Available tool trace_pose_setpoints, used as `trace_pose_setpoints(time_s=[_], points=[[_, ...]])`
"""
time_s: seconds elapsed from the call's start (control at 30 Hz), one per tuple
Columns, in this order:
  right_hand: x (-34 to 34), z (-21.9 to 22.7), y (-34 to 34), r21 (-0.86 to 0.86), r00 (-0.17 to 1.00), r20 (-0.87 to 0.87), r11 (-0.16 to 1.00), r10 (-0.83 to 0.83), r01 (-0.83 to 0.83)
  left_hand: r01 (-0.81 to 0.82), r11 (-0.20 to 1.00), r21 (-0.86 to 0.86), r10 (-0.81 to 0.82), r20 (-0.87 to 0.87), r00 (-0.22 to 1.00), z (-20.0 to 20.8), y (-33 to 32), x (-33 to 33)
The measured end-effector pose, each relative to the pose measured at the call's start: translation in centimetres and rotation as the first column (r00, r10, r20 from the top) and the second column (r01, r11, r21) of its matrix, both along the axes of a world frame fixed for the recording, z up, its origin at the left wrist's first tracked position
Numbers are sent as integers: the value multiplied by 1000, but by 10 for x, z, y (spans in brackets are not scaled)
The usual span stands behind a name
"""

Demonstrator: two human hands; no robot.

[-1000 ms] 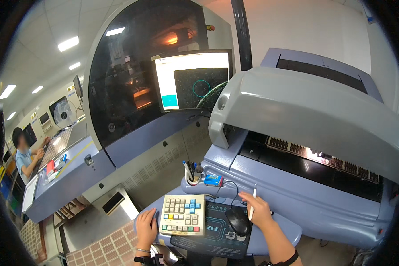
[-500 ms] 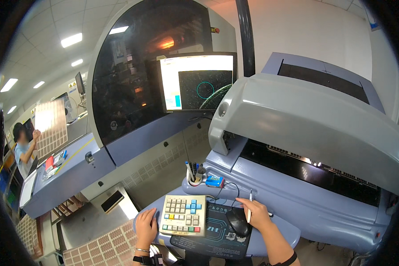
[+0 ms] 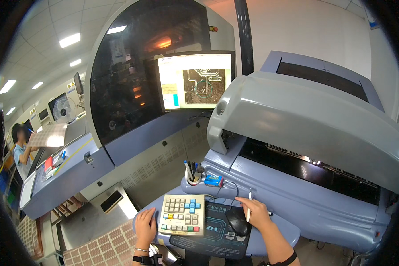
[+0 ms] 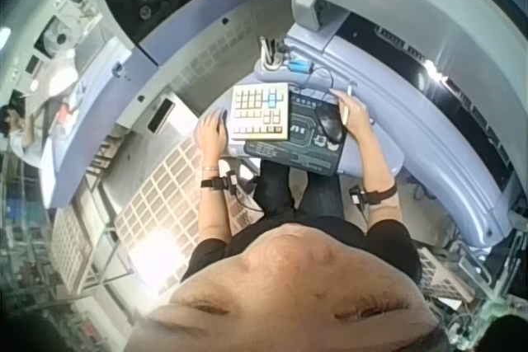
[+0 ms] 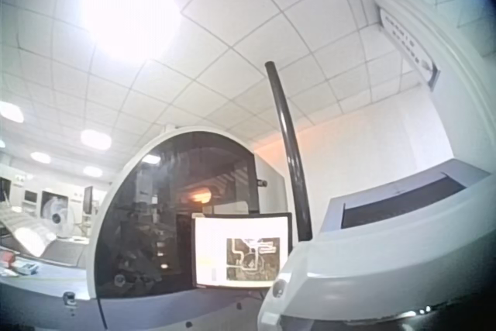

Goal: The person is inspecting and adjusting circuit board panels on an automated optical inspection machine, using a stylus to touch specific points on the boards and interacting with the control console.

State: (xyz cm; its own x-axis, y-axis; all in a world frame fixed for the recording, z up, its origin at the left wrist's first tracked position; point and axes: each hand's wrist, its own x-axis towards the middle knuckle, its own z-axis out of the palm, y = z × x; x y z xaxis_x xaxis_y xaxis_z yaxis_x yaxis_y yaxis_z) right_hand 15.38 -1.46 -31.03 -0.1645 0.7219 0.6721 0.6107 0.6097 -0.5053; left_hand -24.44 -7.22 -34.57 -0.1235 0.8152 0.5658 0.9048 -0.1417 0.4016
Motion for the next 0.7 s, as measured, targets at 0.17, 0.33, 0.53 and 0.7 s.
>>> trace_pose_setpoints(time_s=[0.17, 0.33, 0.53, 0.7], points=[[1, 0, 1, -9, 1000, -3, 1000, -1, 1, 15, 995, 94, -11, -45, 999, 5, 1, 3], [2, 3, -2, -67, 999, 46, 998, -2, 5, 0, 1000, 7, 0, -5, 1000, 2, 0, 2], [1, 3, -2, -70, 999, 38, 998, 7, -5, -8, 1000, 12, 8, -21, 1000, 1, 0, 1], [2, -4, 0, -22, 1000, 9, 1000, 1, -1, -5, 1000, 15, 5, -16, 1000, 2, -1, 2]])
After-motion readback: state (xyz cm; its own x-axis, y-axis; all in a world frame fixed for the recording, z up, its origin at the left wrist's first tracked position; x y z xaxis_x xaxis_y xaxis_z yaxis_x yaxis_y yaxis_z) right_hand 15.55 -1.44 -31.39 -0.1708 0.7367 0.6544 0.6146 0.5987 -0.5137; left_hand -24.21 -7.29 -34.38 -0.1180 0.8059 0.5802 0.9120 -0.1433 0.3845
